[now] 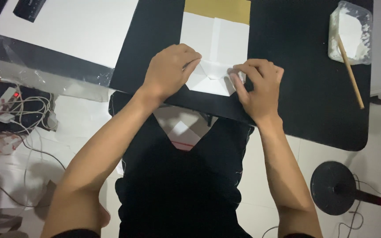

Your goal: Applying glue to a template and folding it to assemble a bag base.

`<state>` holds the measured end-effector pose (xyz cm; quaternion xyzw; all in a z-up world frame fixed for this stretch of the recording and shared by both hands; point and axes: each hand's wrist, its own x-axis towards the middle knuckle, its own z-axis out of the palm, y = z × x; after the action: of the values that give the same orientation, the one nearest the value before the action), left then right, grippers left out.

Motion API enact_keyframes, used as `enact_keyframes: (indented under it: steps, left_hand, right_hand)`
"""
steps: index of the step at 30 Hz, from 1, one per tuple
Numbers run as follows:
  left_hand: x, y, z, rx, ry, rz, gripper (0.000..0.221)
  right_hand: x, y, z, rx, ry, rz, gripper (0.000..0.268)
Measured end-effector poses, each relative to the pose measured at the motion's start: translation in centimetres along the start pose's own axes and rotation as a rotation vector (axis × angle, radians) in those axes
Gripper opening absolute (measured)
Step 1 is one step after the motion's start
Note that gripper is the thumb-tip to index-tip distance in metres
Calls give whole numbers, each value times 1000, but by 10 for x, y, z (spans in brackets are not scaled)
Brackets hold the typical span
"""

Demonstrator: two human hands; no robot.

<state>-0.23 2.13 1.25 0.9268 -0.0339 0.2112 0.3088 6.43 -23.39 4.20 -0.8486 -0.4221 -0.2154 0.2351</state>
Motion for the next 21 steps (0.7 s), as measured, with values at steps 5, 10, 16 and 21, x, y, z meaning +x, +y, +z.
enact_keyframes:
  steps: [5,10,16,21]
  left_hand:
    - [0,1,1,110,87,333,24]
    - [-9,3,5,167,106,342,18]
    - [-18,10,4,34,90,264,45]
    - [-20,10,6,64,144,301,54]
  right_hand:
    - [-9,18,-34,159,-48,213,14]
    - [-74,133,-46,-122,-20,614,36]
    - [-114,205,-58,46,185,877,68]
    - [-82,191,-70,219,448,421,35]
